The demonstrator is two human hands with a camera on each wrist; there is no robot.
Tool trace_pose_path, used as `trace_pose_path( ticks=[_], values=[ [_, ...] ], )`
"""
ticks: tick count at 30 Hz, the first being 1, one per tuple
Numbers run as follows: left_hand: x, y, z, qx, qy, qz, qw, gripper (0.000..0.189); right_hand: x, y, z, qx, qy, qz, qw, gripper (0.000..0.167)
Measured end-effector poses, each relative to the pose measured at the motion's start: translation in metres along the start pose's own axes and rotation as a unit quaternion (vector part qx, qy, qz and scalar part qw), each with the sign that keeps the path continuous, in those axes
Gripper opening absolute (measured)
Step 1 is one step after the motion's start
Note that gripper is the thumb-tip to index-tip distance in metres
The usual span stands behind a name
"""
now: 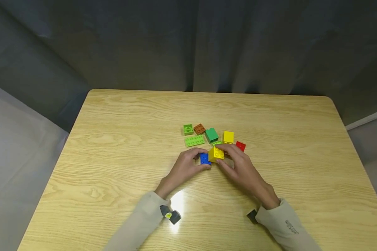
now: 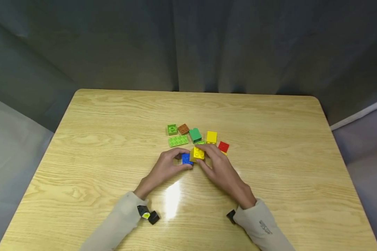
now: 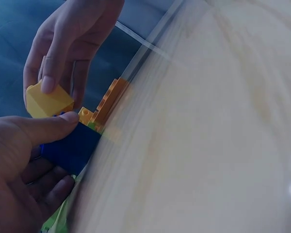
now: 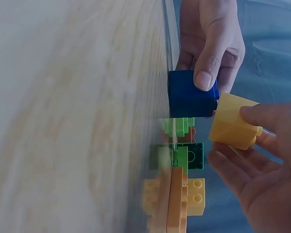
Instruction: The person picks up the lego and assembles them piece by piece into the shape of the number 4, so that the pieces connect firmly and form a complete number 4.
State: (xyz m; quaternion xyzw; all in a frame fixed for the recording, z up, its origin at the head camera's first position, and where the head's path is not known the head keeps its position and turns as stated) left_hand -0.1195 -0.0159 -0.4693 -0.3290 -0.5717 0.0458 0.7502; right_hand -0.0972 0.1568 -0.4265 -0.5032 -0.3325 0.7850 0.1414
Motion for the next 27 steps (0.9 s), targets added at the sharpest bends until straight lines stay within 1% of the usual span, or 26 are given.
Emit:
trace_pose_path(
  ticks=[4, 10, 16, 21, 27],
  values=[
    [-0.001, 0.003, 0.001, -0.001, -0.012, 0.001, 0.9999, 0.046, 0.000, 0.001, 0.000, -0.003, -0.002, 0.007, 1.0000, 0.043],
    [0.000, 0.004, 0.003, -0.003, -0.019, -0.002, 0.9998, 0.049, -0.002, 0.002, 0.001, -0.007, -0.012, 0.011, 0.9999, 0.043],
    [0.000, 0.008, 0.005, -0.015, -0.020, -0.012, 0.9996, 0.051, -0.006, 0.002, 0.002, -0.001, -0.039, 0.007, 0.9992, 0.044],
    [0.000, 0.011, 0.005, -0.022, -0.034, -0.017, 0.9990, 0.051, -0.010, 0.004, 0.003, -0.002, -0.061, 0.008, 0.9981, 0.045],
    [0.003, 0.012, 0.006, -0.023, -0.030, -0.014, 0.9992, 0.051, -0.008, 0.001, 0.001, 0.007, -0.067, -0.002, 0.9977, 0.046]
  ],
)
Point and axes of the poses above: each hand's wrist, its own z-axis towards the middle knuckle, its own y-axis out of the palm, x = y × z, the point moved 6 cm from there along z, towards the middle knuckle, and after that the axes turned 1 degree about z, right-handed, at the moved point
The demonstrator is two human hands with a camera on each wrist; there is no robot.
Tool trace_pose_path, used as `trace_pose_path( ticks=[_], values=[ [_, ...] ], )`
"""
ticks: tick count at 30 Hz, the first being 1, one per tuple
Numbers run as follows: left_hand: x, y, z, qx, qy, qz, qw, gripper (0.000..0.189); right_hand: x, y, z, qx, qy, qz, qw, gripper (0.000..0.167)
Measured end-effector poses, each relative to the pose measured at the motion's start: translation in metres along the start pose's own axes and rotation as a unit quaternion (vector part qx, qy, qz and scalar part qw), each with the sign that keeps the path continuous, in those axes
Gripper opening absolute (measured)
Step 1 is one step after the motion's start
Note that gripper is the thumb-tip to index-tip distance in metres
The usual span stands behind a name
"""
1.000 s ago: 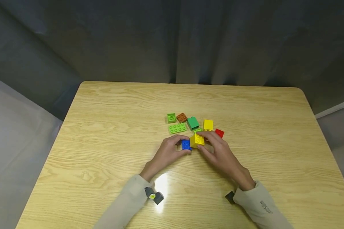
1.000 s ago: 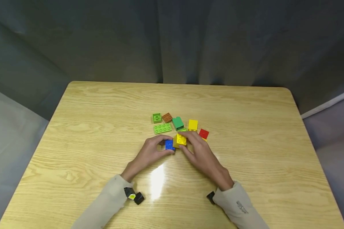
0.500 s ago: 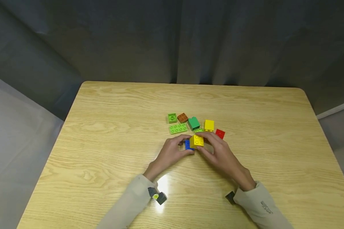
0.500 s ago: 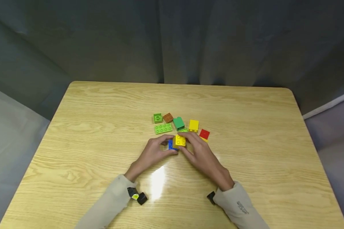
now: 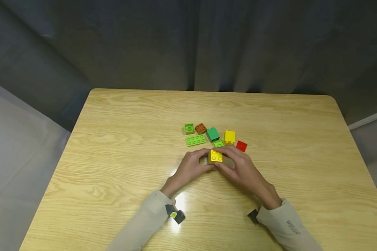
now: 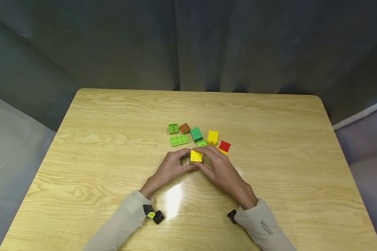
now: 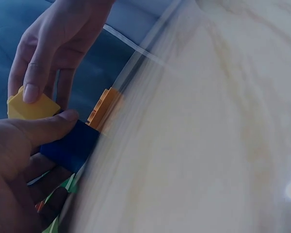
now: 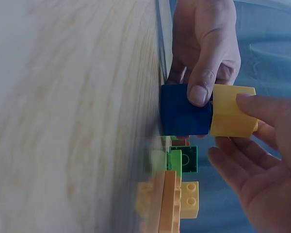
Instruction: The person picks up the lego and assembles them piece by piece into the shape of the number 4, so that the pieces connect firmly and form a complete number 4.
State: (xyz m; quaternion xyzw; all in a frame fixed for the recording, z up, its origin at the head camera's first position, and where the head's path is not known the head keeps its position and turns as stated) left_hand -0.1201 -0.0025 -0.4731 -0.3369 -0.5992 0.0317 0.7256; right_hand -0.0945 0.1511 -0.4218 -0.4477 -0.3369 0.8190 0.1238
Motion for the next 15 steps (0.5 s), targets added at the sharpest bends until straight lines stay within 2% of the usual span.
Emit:
trace_pose_path(
  ticks=[15],
  values=[
    [0.0009, 0.0020, -0.0006, 0.006, 0.003, 0.005, 1.0000, 0.052, -0.0045, -0.0033, 0.0026, -0.016, 0.012, -0.015, 0.9997, 0.044]
  ],
)
Point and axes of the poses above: each hand's wrist, its own z-axis towards the middle knuckle, its own y-axis out of the palm, x = y × z, the point moved 6 cm from there along z, towards the middle knuckle, and after that the axes turned 1 degree about z, right-handed, at the moved point
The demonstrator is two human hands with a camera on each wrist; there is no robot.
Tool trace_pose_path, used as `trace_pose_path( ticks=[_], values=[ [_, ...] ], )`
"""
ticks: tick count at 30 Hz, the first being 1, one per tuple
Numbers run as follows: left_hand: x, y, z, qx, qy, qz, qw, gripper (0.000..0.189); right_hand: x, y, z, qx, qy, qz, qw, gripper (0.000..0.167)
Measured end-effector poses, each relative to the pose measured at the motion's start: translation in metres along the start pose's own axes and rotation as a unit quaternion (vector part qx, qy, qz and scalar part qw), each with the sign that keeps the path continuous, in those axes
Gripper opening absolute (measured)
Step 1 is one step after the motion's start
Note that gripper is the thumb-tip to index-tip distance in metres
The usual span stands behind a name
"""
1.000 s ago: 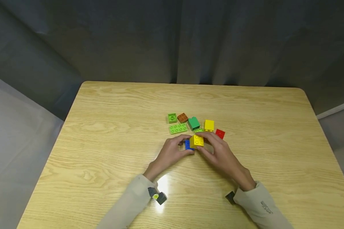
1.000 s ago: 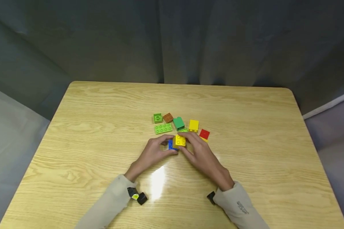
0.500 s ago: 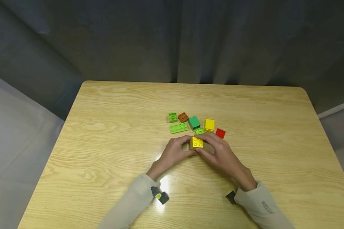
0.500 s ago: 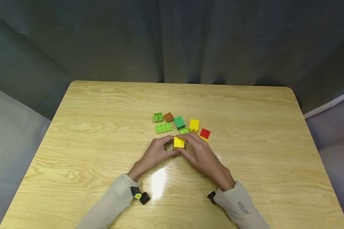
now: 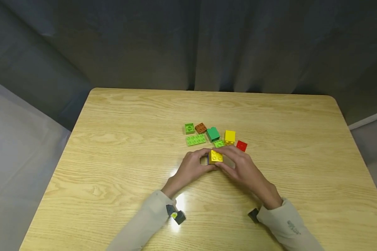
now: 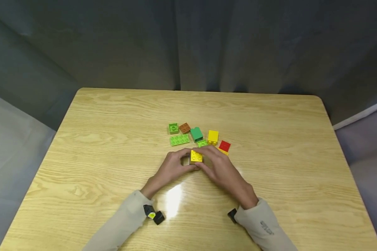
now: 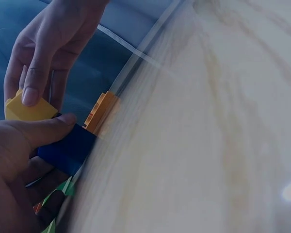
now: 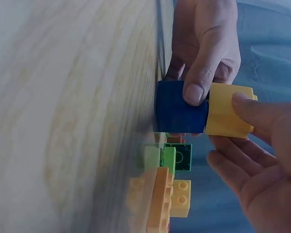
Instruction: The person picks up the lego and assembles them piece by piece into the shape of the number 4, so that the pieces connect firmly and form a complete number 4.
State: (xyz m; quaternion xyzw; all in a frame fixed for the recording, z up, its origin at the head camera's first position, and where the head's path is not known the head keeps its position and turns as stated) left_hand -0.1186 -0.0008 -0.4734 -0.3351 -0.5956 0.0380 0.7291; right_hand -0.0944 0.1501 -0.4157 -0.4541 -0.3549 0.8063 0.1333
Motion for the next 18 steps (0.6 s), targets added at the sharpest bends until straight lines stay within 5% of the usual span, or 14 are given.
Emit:
trace_pose_path(
  ticks=[18],
  values=[
    [0.0006, 0.0013, 0.0000, 0.001, 0.016, 0.026, 0.9995, 0.049, -0.0083, 0.0010, 0.0036, -0.033, 0.025, -0.034, 0.9986, 0.047]
  ],
)
Point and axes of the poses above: each hand's wrist, its own z-axis towards the middle knuckle, its own y-axis out of the palm, x = y × z, the point moved 6 cm from there along z, towards the middle knuckle, and after that the axes turned 1 degree about z, right-handed, at the moved point
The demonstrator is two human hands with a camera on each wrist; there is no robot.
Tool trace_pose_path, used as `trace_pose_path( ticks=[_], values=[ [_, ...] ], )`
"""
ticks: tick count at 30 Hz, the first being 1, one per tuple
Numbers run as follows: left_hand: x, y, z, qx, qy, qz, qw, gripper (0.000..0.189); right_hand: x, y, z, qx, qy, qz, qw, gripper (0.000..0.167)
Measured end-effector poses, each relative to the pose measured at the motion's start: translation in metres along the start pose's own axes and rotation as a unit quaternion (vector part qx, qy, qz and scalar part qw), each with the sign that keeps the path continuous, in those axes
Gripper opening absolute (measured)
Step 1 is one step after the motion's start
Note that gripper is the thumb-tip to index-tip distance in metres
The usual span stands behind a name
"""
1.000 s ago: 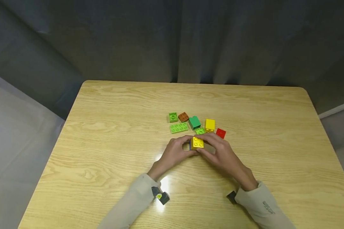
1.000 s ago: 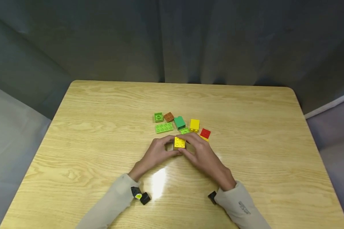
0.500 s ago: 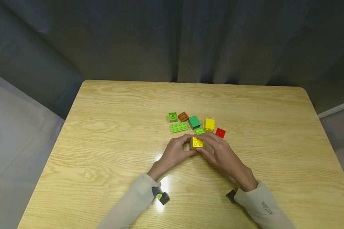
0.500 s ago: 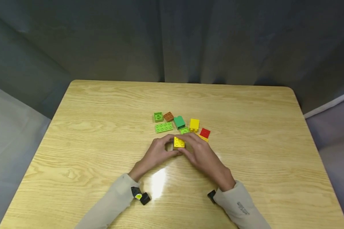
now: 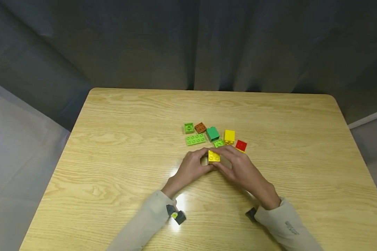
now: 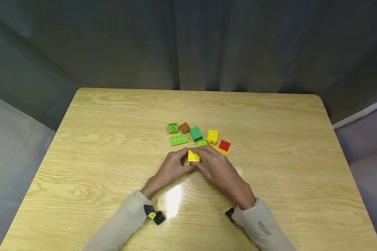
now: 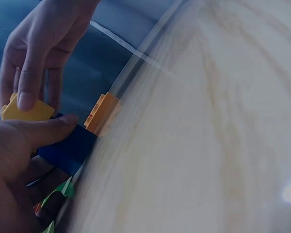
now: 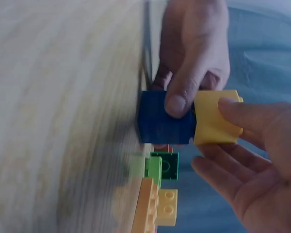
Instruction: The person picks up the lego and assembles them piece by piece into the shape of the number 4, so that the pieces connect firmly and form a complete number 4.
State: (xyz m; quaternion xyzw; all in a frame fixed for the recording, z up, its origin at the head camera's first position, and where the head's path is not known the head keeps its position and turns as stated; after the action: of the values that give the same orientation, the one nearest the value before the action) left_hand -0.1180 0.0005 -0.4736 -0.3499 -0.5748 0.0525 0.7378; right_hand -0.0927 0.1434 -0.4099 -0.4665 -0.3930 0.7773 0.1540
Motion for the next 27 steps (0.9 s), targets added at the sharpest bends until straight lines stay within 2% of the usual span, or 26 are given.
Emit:
trace_pose_path(
  ticks=[5, 13, 19, 23, 27],
  values=[
    [0.0001, 0.0000, 0.0002, 0.000, 0.004, -0.015, 0.9999, 0.049, 0.0033, -0.0013, 0.0015, -0.002, 0.020, 0.006, 0.9998, 0.045],
    [-0.0005, -0.0003, -0.0001, 0.002, -0.001, -0.009, 1.0000, 0.047, 0.0004, 0.0000, 0.0010, -0.004, 0.017, -0.001, 0.9998, 0.047],
    [-0.0005, -0.0009, -0.0028, -0.014, -0.011, -0.042, 0.9990, 0.052, 0.0012, 0.0002, -0.0003, 0.007, 0.017, 0.000, 0.9998, 0.045],
    [0.0000, -0.0010, -0.0029, -0.017, -0.006, -0.046, 0.9988, 0.043, 0.0043, 0.0009, -0.0026, 0.024, 0.012, 0.015, 0.9995, 0.045],
    [-0.0007, -0.0020, -0.0026, -0.007, -0.008, -0.038, 0.9992, 0.038, 0.0101, 0.0042, -0.0047, 0.027, 0.028, 0.050, 0.9980, 0.044]
  ],
)
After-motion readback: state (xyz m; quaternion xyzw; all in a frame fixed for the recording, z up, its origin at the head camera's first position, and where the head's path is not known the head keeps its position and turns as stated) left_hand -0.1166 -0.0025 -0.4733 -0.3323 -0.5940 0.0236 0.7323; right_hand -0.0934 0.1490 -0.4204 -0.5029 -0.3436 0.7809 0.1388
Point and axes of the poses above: each hand's wrist, its own z-axis towards the middle knuckle, its own y-axis out of the palm, x = y × z, the point moved 6 cm from there along z, towards the middle knuckle, and after that the axes turned 1 degree about z, right-handed, at the moved point
